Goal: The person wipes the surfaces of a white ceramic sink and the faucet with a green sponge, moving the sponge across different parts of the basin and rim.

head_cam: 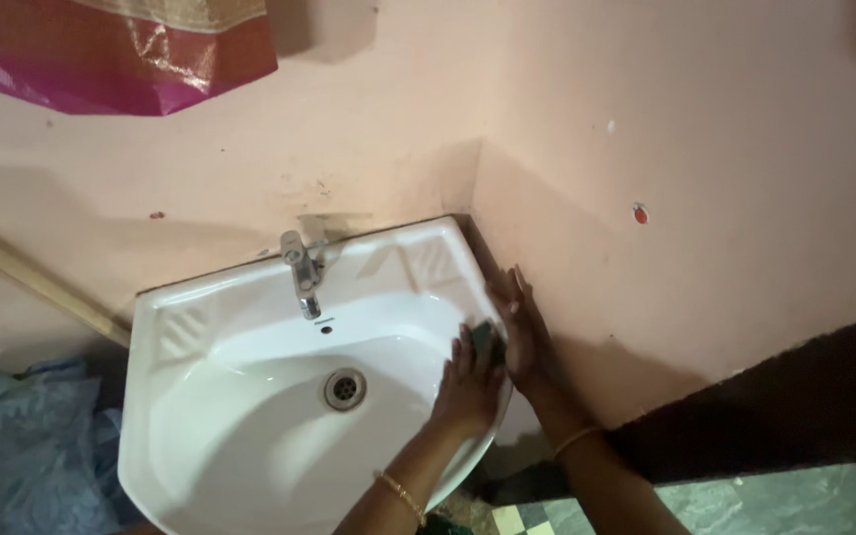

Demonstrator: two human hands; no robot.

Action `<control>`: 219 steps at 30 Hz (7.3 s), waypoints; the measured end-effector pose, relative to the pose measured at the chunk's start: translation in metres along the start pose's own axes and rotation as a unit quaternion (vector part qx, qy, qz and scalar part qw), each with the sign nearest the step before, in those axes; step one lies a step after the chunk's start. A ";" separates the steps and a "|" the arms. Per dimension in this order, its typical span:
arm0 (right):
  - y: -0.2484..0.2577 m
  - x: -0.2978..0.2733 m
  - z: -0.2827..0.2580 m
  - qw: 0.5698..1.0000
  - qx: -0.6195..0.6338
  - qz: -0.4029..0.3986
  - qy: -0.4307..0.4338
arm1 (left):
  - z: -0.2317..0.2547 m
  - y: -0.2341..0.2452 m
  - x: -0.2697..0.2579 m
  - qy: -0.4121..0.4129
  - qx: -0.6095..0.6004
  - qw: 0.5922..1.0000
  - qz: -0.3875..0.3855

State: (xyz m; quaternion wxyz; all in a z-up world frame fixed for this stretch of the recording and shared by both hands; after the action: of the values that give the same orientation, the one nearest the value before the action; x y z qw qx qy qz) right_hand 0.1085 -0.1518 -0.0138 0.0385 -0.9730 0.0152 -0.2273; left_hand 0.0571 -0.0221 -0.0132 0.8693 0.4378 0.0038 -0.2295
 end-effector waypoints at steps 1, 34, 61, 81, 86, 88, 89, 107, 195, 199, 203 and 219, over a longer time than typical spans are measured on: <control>-0.001 0.001 0.000 1.000 -0.004 -0.001 0.003 | -0.004 0.002 0.015 -0.002 0.000 1.000 0.002; -0.008 0.007 -0.013 0.948 -0.317 0.005 0.002 | -0.051 0.090 0.180 0.059 0.173 0.968 0.171; -0.010 0.012 -0.008 0.771 -0.586 -0.209 0.138 | -0.025 -0.031 0.001 -0.012 -0.066 0.998 -0.010; -0.127 -0.109 -0.068 0.725 -0.568 -0.388 0.040 | -0.072 0.049 -0.211 -0.059 0.175 0.982 -0.038; -0.073 -0.066 -0.055 0.811 -0.547 -0.162 0.126 | -0.059 0.042 -0.190 -0.085 0.145 0.984 -0.051; -0.046 -0.031 -0.051 0.855 -0.505 -0.069 0.097 | -0.047 0.032 -0.171 -0.105 0.148 0.982 -0.050; -0.036 -0.019 -0.054 0.871 -0.476 -0.036 0.115 | -0.039 0.028 -0.160 -0.122 0.125 0.984 -0.036; -0.010 0.009 -0.029 0.927 -0.375 -0.014 0.006 | 0.010 0.003 -0.029 0.000 -0.144 0.988 0.052; -0.268 -0.159 -0.102 0.823 -0.234 -0.518 0.007 | -0.283 0.133 -0.329 0.134 -0.442 0.742 0.487; -0.327 -0.149 -0.097 0.768 -0.321 -0.554 -0.028 | -0.287 0.123 -0.332 0.116 -0.548 0.687 0.462; -0.396 -0.124 -0.087 0.789 -0.313 -0.524 0.069 | -0.270 0.130 -0.341 0.166 -0.329 0.796 0.480; -0.310 -0.139 -0.090 0.819 -0.206 -0.534 -0.025 | -0.261 0.144 -0.321 0.163 -0.178 0.853 0.462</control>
State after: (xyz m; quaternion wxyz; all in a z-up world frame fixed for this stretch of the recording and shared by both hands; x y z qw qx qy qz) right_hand -0.0527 0.1575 0.0304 -0.2898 -0.8191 -0.4615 -0.1792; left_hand -0.1217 0.3776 0.0021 0.9252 0.2578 -0.0169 0.2780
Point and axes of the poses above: each hand's wrist, its own x-axis towards the middle knuckle, its own y-axis out of the back of the hand, z = x × y, the point moved 3 cm from there along x, towards the middle knuckle, and after that the axes turned 6 degrees about y, right-handed, at the moved point
